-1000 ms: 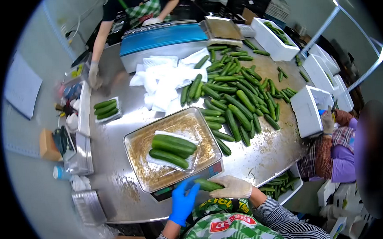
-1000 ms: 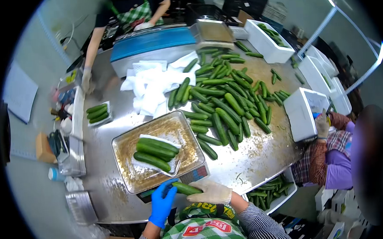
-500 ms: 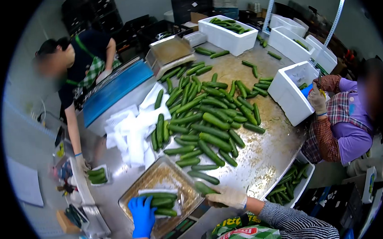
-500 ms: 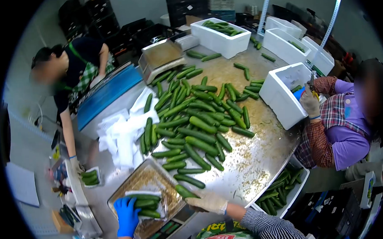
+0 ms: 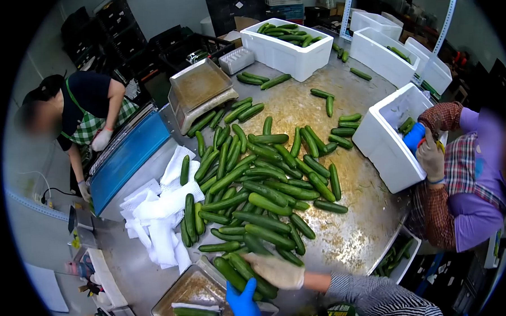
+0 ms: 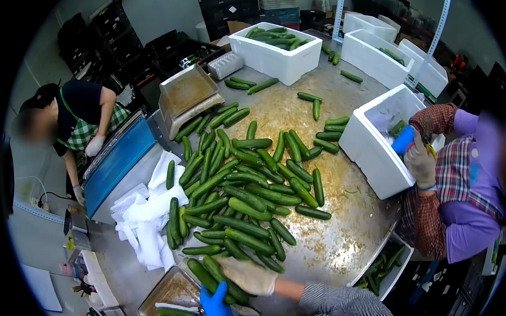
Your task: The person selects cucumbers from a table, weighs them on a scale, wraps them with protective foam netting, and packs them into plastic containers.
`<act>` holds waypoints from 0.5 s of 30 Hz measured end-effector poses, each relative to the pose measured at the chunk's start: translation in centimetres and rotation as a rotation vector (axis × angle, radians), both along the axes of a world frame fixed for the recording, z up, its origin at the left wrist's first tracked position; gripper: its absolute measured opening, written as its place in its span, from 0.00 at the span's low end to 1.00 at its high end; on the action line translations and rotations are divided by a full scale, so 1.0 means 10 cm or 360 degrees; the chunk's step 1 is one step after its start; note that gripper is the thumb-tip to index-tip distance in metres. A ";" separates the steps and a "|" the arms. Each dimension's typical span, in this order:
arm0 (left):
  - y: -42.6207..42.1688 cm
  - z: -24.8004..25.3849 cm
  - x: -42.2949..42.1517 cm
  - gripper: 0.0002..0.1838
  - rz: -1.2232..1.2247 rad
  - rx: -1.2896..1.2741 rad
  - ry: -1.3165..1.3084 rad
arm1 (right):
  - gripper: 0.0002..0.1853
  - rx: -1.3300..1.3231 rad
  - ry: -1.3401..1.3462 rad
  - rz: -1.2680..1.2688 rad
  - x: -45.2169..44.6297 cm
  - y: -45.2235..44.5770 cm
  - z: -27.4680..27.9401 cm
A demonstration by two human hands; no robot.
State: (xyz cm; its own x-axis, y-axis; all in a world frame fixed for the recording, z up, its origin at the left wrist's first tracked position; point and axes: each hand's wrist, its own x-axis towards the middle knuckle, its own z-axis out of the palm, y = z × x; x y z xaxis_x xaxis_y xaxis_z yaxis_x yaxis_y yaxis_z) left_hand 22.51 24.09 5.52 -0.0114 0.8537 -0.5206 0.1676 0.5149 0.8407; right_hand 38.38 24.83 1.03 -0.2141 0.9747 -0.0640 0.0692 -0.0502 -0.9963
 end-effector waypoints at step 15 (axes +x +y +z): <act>1.03 -1.03 0.49 0.27 0.0626 0.0078 -0.0469 | 0.23 -0.0021 -0.0944 -0.0955 2.44 2.44 -0.48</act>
